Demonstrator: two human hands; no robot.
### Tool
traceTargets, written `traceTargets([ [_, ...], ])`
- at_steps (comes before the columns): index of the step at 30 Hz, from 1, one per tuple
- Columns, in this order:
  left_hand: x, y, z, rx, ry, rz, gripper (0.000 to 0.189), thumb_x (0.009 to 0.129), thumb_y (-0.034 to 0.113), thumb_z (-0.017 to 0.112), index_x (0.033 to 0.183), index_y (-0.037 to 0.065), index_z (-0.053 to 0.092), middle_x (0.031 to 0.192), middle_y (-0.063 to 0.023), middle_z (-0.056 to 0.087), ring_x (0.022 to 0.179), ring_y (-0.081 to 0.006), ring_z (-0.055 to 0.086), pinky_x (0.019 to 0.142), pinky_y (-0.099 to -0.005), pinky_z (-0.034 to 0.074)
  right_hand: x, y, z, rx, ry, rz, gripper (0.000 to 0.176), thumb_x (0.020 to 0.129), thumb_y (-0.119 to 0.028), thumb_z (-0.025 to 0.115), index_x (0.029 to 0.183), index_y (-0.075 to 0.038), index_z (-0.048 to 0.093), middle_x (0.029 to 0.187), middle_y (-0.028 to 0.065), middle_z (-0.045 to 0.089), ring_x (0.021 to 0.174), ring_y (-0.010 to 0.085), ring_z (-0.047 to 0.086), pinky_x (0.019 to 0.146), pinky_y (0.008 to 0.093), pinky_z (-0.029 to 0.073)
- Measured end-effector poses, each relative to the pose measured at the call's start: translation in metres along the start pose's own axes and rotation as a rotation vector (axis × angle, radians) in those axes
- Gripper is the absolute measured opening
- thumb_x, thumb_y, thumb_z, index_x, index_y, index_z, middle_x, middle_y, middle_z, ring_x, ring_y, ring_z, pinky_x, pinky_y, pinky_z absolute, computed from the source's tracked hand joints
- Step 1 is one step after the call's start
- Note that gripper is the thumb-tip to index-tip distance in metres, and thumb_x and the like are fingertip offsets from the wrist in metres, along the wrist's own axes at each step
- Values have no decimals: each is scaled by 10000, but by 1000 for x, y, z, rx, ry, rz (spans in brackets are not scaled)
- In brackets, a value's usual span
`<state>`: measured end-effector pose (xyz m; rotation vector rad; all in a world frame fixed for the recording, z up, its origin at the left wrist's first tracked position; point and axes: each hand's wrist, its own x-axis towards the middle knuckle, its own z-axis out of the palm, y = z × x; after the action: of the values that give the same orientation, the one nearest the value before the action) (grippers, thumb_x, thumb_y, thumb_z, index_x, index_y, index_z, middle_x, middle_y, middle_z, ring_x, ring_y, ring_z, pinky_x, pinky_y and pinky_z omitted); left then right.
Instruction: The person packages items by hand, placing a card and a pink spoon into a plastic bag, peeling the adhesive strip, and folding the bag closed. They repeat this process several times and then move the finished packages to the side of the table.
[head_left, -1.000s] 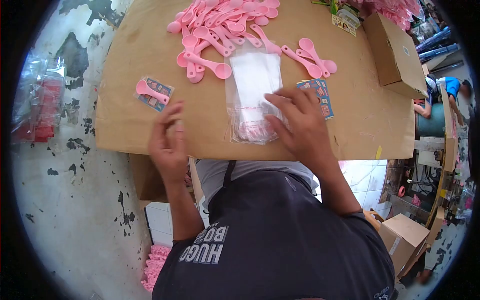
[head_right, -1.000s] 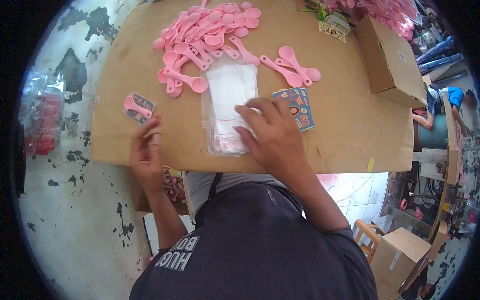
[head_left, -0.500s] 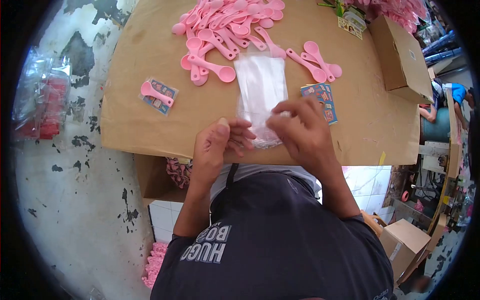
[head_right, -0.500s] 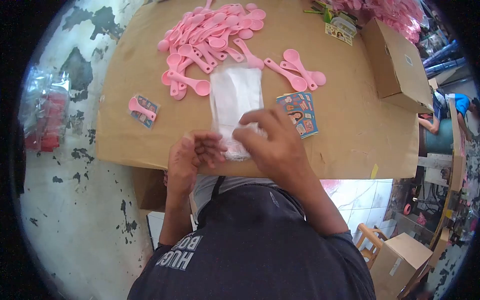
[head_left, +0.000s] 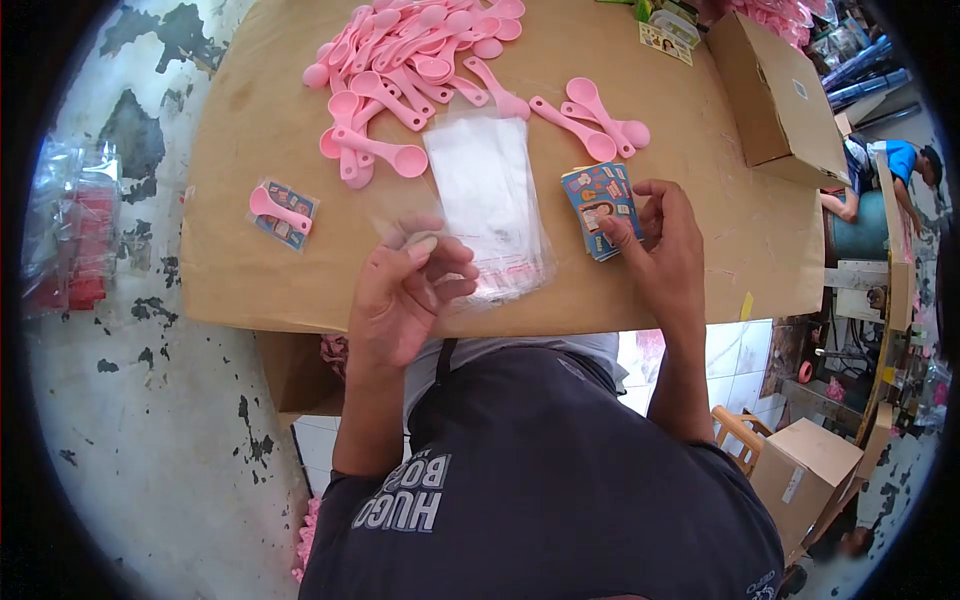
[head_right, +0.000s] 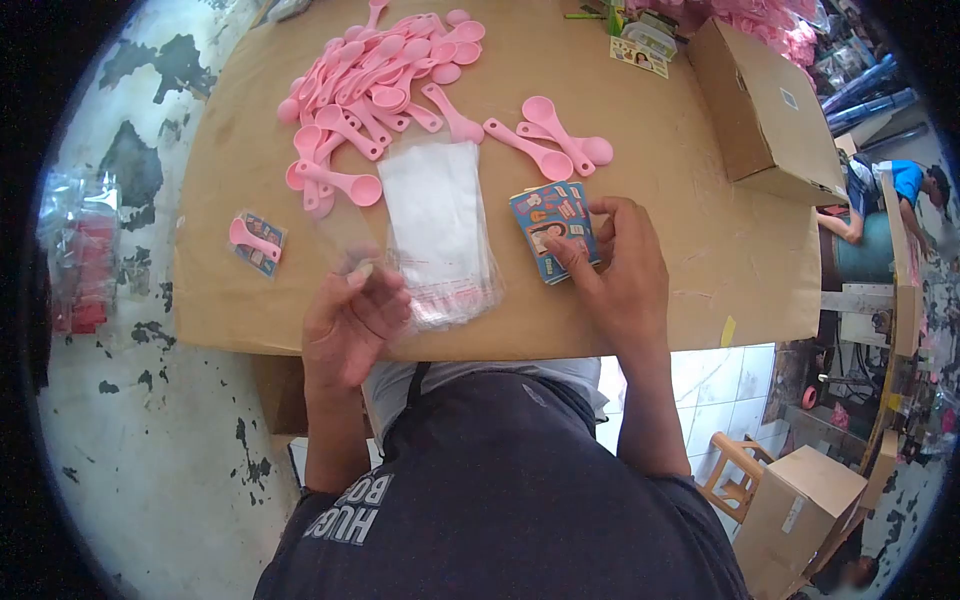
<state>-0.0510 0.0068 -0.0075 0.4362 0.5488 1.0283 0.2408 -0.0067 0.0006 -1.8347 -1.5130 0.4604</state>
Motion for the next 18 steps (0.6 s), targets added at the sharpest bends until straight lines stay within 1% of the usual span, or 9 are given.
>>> traceTargets([
  [1, -1, -3, 1, -84, 15, -3, 276, 1011, 115, 570, 1273, 32, 544, 1079, -212, 716, 982, -279, 731, 868, -403, 605, 0, 2, 2, -1, -2, -5, 438, 861, -339, 826, 1099, -29, 627, 913, 90, 612, 800, 201, 584, 688, 349, 492],
  [3, -4, -9, 0, -97, -1, -25, 290, 1011, 108, 577, 1287, 34, 531, 1108, -219, 709, 1014, -290, 727, 890, -403, 599, 1, 5, 4, 111, -47, 143, 476, 851, -360, 848, 1073, -17, 605, 836, 44, 608, 732, 134, 557, 659, 306, 477],
  [4, -5, -10, -1, -109, -19, -53, 306, 1010, 101, 583, 1302, 36, 519, 1138, -225, 703, 1046, -300, 722, 913, -404, 594, 3, 6, 5, 110, -53, 137, 476, 851, -360, 848, 1073, -17, 605, 836, 44, 608, 732, 134, 557, 659, 306, 477],
  [6, -9, -9, 4, -67, 33, -40, 305, 1013, 87, 586, 1304, 33, 513, 1156, -230, 699, 1053, -307, 720, 924, -403, 589, 5, 9, 6, 247, -40, 172, 414, 882, -323, 832, 1017, -6, 602, 776, 15, 611, 693, 90, 530, 640, 272, 457],
  [9, -10, -4, -2, -21, 85, 11, 305, 1019, 74, 595, 1308, 24, 511, 1189, -233, 690, 1060, -312, 719, 926, -397, 593, 7, 12, 5, 357, -61, 162, 347, 921, -296, 797, 967, -1, 619, 773, 3, 619, 695, 69, 518, 638, 254, 442],
  [13, -12, 1, -10, -14, 85, 122, 288, 1031, 105, 608, 1295, 5, 550, 1210, -226, 687, 1073, -294, 718, 897, -375, 619, 9, 19, -1, 218, -77, 184, 295, 956, -274, 757, 949, 2, 652, 769, -3, 629, 713, 64, 542, 649, 251, 445],
  [15, -12, -2, -17, 12, 97, 178, 285, 1029, 116, 618, 1285, 0, 567, 1210, -221, 688, 1081, -290, 716, 893, -372, 624, 8, 22, 1, 252, 1, 155, 259, 991, -249, 710, 1008, 9, 685, 805, 0, 634, 764, 64, 562, 671, 254, 454],
  [16, -11, -2, -19, 46, 105, 224, 284, 1026, 126, 627, 1275, -5, 584, 1211, -216, 689, 1089, -285, 714, 889, -369, 629, 8, 19, 1, 253, -4, 144, 259, 991, -249, 710, 1008, 9, 685, 805, 0, 634, 764, 64, 562, 671, 254, 454],
  [18, -9, 0, -16, 15, 105, 262, 280, 1025, 127, 630, 1266, -10, 591, 1216, -215, 687, 1102, -288, 710, 898, -368, 626, 5, 13, 1, -33, 235, -136, 249, 1016, -218, 670, 1084, 20, 686, 862, 19, 649, 813, 68, 579, 689, 253, 463],
])
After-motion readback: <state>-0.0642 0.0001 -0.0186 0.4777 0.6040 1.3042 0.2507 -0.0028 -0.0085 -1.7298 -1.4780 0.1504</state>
